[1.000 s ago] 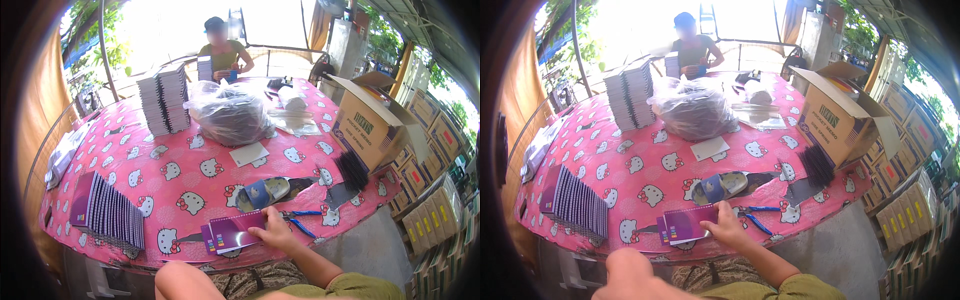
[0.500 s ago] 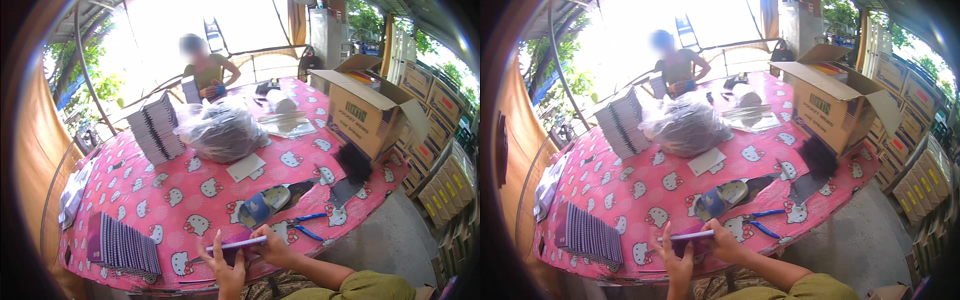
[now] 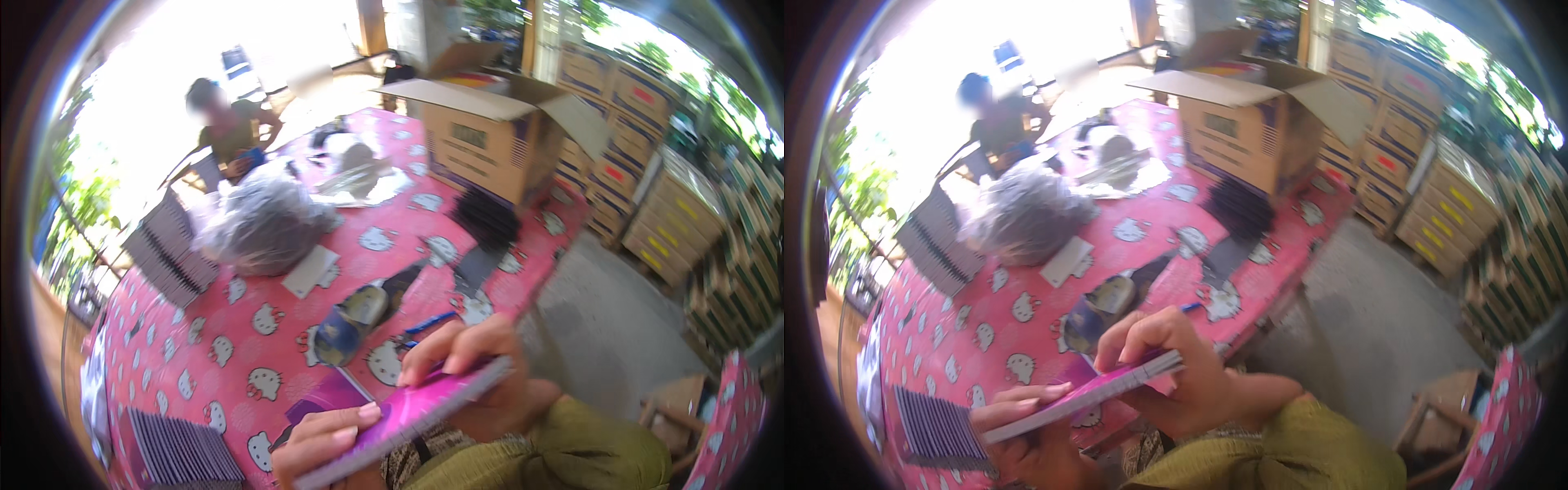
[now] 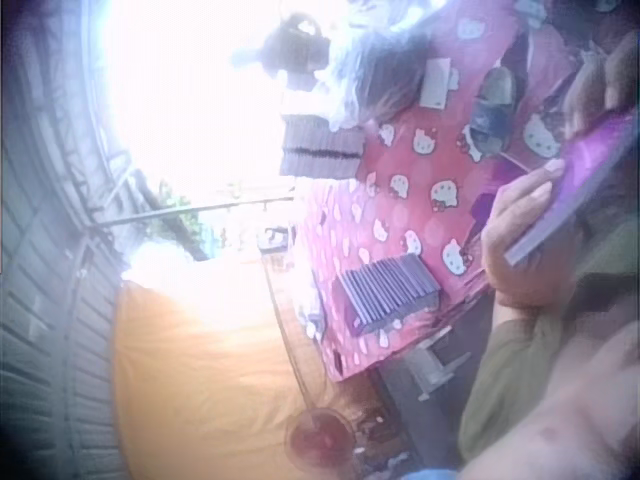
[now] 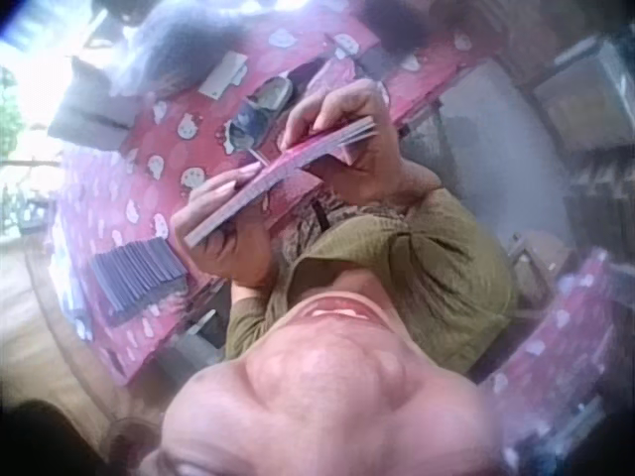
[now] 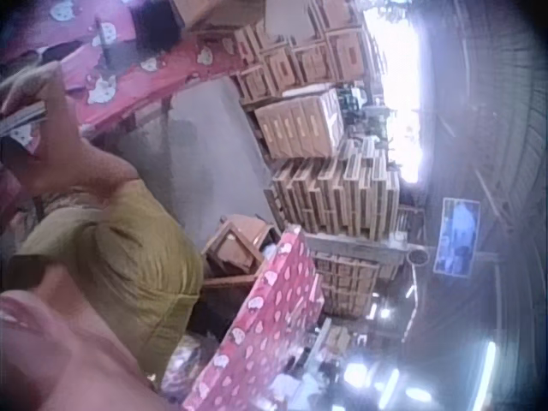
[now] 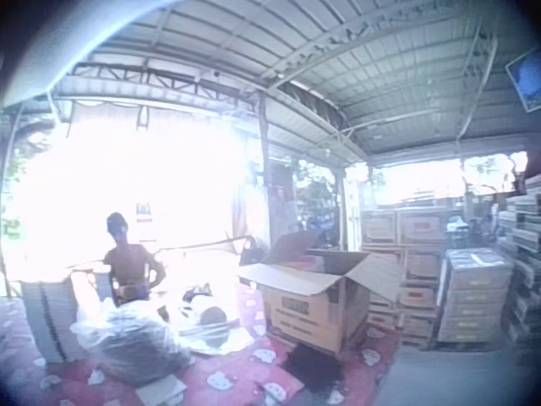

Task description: The person assembles notebooks by threading spiral bindings through pre-punched holes and using pliers to secure the ends.

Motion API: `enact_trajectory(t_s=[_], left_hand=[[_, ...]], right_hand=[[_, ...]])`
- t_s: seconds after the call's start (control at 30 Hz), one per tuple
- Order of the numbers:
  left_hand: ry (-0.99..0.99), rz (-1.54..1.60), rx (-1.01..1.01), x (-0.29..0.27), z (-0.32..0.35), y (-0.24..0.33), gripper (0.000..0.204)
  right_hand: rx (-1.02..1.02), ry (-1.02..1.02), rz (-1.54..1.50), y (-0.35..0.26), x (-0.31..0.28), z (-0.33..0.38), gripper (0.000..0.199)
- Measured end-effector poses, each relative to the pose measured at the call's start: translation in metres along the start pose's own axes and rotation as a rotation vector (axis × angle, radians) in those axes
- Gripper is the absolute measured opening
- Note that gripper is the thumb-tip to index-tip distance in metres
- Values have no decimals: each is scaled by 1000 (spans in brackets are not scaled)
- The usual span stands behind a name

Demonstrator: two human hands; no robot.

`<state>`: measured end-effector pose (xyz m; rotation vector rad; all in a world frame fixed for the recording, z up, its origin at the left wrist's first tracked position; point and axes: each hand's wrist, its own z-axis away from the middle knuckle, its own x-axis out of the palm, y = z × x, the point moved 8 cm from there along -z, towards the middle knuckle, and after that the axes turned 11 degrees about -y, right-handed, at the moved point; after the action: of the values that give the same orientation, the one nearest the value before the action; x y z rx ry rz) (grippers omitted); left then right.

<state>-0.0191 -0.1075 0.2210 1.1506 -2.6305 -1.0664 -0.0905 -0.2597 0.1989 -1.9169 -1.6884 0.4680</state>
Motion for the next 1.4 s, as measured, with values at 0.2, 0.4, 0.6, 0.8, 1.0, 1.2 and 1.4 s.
enact_trajectory(t_s=[0.2,0.4,0.6,0.8,1.0,1.2,1.4], left_hand=[[-638,495,158,66,-48,71,22],[-554,647,342,91,-23,78,22],[-757,522,234,96,-39,94,27],[236,-154,-378,10,43,-18,32],[524,-1006,-327,-29,67,-25,63],[107,-857,-669,-32,78,-110,24],[200,-877,-562,-56,62,-85,17]], right_hand=[[-201,-317,600,-174,-1,4,24],[-594,182,673,-222,17,30,26],[-262,106,599,-170,-9,41,29],[376,16,356,-2,-3,40,28],[592,-49,295,166,32,66,28],[660,-142,354,191,32,81,33],[737,-107,1113,203,-137,22,52]])
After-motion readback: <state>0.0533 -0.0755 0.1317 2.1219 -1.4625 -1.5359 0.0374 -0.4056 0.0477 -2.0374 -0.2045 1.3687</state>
